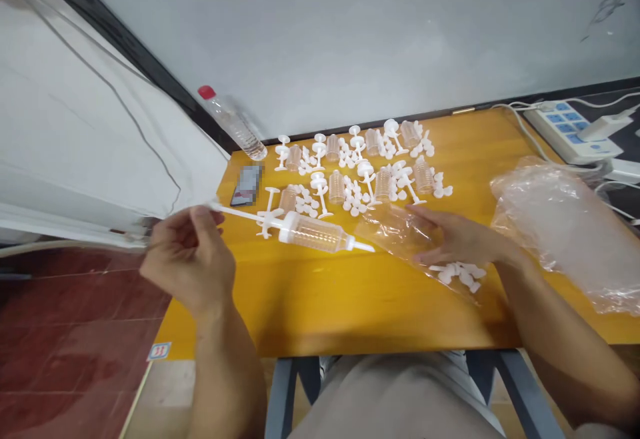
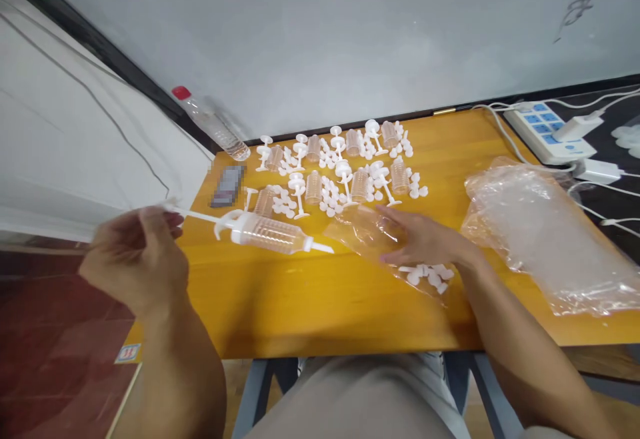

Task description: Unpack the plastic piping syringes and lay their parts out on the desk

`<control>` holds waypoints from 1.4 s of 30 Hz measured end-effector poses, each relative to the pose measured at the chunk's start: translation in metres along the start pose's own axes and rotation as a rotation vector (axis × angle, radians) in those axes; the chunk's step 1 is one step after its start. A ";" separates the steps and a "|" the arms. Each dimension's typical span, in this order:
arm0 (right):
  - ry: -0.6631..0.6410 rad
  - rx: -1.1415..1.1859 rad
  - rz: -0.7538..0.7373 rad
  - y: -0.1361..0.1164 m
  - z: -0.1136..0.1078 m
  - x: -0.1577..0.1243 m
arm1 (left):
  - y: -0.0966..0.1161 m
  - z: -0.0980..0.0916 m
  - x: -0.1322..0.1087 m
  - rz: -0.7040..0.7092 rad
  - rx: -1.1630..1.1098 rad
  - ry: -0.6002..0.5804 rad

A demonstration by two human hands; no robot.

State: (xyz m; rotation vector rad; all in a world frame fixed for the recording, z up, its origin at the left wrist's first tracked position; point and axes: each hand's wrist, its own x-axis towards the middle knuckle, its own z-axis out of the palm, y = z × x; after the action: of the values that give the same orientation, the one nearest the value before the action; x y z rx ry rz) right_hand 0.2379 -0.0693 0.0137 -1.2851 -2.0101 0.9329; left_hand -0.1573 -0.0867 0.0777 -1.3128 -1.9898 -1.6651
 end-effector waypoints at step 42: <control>0.156 0.308 0.071 -0.075 0.033 -0.035 | 0.046 0.004 -0.126 -1.044 -0.941 -1.526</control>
State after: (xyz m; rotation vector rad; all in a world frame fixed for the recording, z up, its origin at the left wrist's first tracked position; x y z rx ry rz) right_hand 0.1864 -0.1318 0.0503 -1.2213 -1.6382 1.0907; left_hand -0.0498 -0.1457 0.0232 -2.7674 -3.1942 -2.6199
